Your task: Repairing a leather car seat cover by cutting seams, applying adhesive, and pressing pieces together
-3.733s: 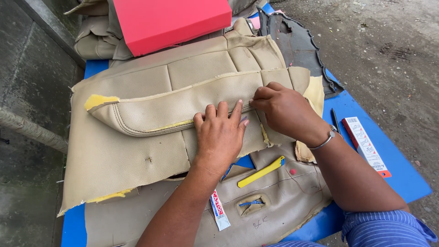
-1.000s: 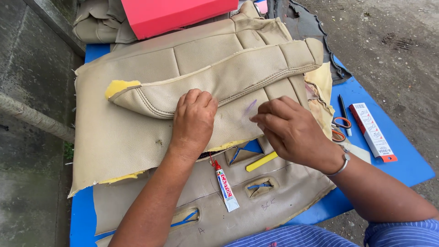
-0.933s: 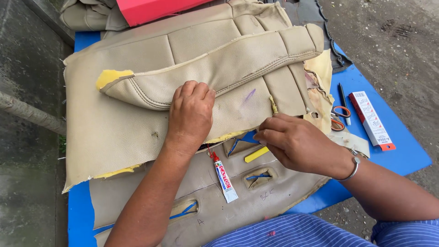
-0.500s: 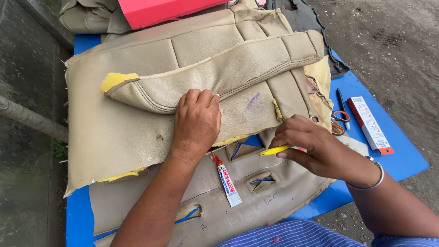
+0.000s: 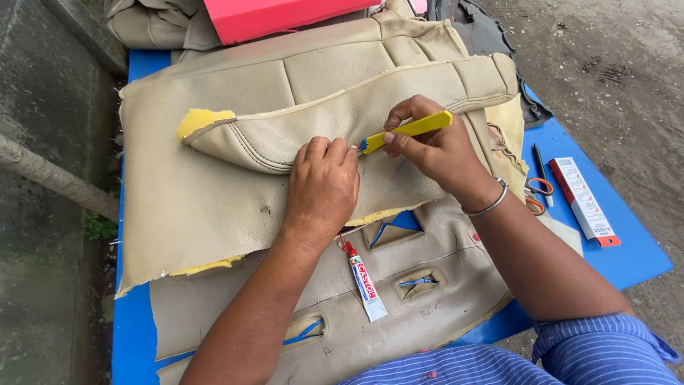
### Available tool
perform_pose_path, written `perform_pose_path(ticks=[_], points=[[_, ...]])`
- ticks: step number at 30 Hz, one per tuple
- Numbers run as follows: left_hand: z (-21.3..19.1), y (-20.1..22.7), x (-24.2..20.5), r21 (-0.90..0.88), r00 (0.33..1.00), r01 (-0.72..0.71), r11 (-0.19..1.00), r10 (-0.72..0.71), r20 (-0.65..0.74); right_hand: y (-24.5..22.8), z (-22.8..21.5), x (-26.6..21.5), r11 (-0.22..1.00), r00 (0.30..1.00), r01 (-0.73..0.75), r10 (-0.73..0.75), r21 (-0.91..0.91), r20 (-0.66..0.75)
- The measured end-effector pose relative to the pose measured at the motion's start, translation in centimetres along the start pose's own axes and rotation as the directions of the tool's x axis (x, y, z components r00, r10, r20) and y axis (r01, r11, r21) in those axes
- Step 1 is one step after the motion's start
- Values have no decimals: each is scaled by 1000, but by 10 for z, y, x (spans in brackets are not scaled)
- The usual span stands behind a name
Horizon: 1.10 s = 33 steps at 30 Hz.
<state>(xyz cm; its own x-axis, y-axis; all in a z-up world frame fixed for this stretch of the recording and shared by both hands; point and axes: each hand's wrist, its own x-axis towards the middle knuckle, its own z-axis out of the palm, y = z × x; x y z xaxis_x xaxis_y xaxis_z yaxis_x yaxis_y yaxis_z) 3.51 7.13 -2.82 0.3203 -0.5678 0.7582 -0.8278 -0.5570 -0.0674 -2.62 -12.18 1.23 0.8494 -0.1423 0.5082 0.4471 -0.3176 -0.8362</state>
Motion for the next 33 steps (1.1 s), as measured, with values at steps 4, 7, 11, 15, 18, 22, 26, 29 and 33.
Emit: perform_pose_path(ticks=[4, 7, 11, 15, 18, 22, 26, 29, 33], points=[[2, -1, -1, 0, 1000, 2, 1000, -2, 4, -21, -2, 5, 999, 984, 40, -40, 8, 172], [-1, 0, 2, -5, 1000, 15, 1000, -15, 13, -27, -6, 7, 983, 967, 133, -100, -130, 234], [-1, -1, 2, -7, 1000, 15, 1000, -14, 22, -18, -7, 9, 963, 977, 142, -99, -229, 187], [-1, 0, 1, -9, 1000, 12, 1000, -12, 20, -10, -7, 7, 836, 946, 325, -275, -442, 175], [1, 0, 0, -10, 1000, 15, 1000, -15, 26, -21, 3, 7, 863, 955, 298, -275, -408, 114], [0, 0, 0, -5, 1000, 12, 1000, -12, 24, -6, 15, -3, 897, 963, 265, -261, -353, 60], [-2, 0, 1, 3, 999, 9, 1000, -9, 35, 4, 16, -6, 848, 938, 334, -340, -412, 61], [-3, -1, 1, -9, 999, 14, 1000, -14, 34, 14, -5, -5, 807, 927, 337, -373, -485, 23], [-5, 0, 3, -11, 1000, 18, 1000, -18, 24, 19, -16, -2, 797, 927, 312, -375, -517, -19]])
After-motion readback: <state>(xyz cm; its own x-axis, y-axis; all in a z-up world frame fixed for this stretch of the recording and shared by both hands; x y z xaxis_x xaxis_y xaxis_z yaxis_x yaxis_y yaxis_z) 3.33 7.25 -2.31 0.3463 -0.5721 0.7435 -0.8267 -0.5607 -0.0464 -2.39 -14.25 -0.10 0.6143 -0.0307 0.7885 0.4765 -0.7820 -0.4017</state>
